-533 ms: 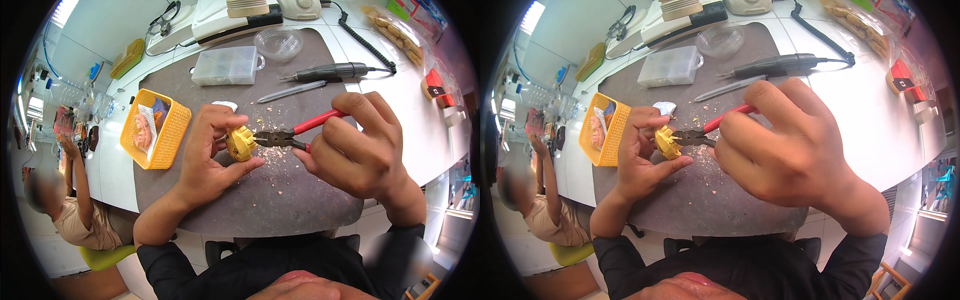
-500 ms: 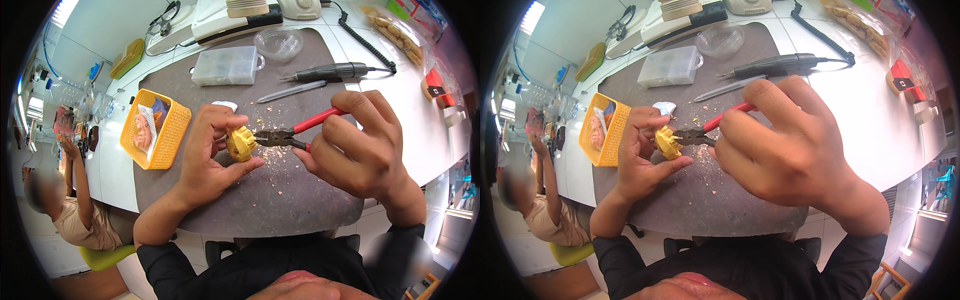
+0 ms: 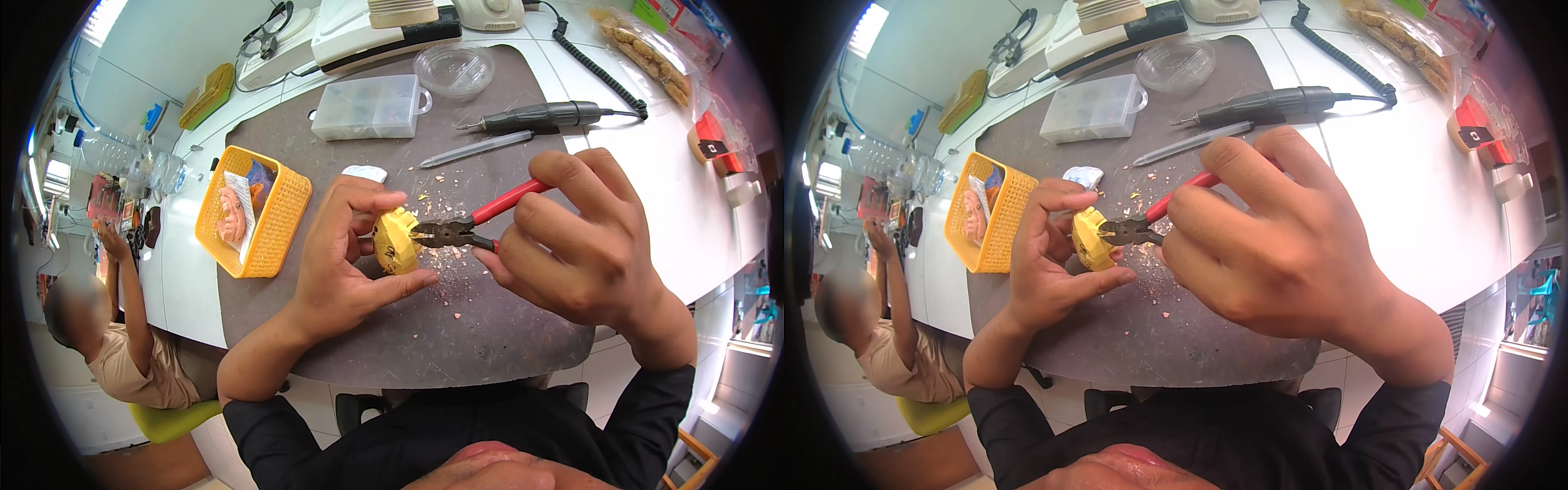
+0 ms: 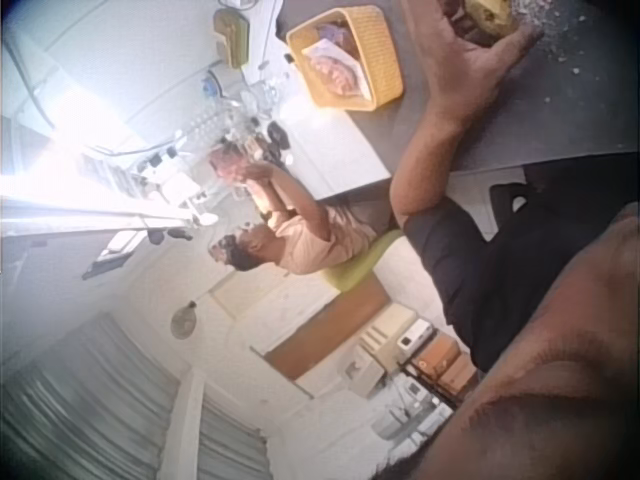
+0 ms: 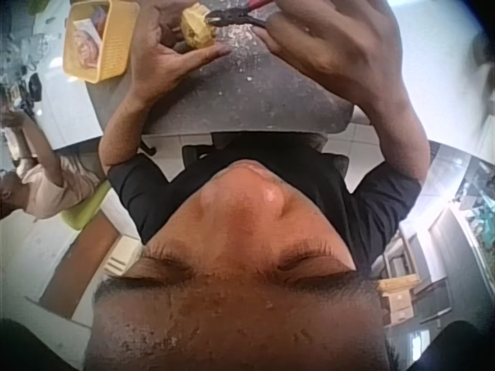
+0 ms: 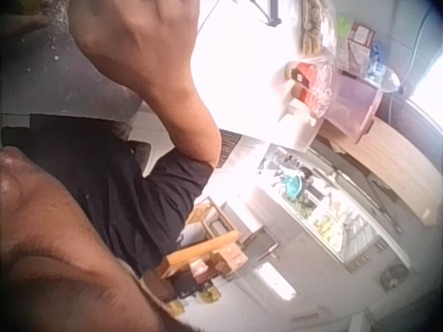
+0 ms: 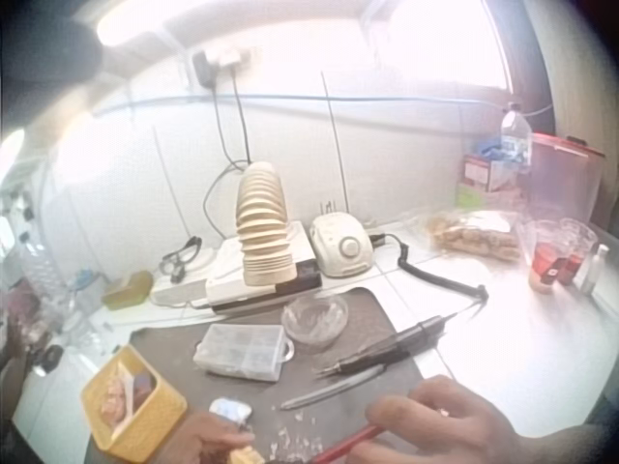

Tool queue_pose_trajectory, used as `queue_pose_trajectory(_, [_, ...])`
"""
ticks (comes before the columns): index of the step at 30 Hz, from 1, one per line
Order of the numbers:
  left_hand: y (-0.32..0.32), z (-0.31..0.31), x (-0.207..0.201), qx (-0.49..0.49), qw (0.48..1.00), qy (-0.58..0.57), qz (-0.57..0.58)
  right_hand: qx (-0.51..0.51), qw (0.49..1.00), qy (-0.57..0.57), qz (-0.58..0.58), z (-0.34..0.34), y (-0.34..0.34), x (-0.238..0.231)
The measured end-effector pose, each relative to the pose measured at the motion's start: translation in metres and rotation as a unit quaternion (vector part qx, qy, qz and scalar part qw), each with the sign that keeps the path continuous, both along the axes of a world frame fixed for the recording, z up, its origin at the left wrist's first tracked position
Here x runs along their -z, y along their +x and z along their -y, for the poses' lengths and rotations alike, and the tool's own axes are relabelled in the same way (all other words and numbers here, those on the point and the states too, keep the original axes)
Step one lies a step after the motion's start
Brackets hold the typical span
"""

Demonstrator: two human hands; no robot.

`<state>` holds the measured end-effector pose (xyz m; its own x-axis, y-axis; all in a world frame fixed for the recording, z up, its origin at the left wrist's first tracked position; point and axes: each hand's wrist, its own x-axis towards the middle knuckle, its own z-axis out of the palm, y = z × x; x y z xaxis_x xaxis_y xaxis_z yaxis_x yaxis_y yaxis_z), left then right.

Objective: The person uses pliers to trim excess material from a pink dental mold and then a yellow dental mold. They hold the molds in one hand and use the pliers in the other to carefully remove small pieces of material. Finally, they fit the two molds together to check the alignment.

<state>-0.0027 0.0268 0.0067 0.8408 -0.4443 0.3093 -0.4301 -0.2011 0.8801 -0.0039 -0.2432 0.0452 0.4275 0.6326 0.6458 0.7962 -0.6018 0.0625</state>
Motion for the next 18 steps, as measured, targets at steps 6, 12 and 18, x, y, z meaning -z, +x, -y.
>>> queue_pose_trajectory(6, [-0.0015,-0.0006,0.0011,0.006,1.0,-0.007,-0.024,0.015,0.999,-0.037,-0.026,0.0013,-0.0014,-0.0011])
queue_pose_trajectory(12, [-0.0025,-0.0003,0.0005,0.002,1.0,0.008,-0.002,0.017,0.998,-0.051,-0.017,0.0012,-0.0021,-0.0018])
queue_pose_trajectory(18, [-0.0011,-0.0007,0.0016,0.004,0.999,0.025,0.025,0.016,0.998,-0.051,-0.036,0.0022,-0.0059,-0.0002])
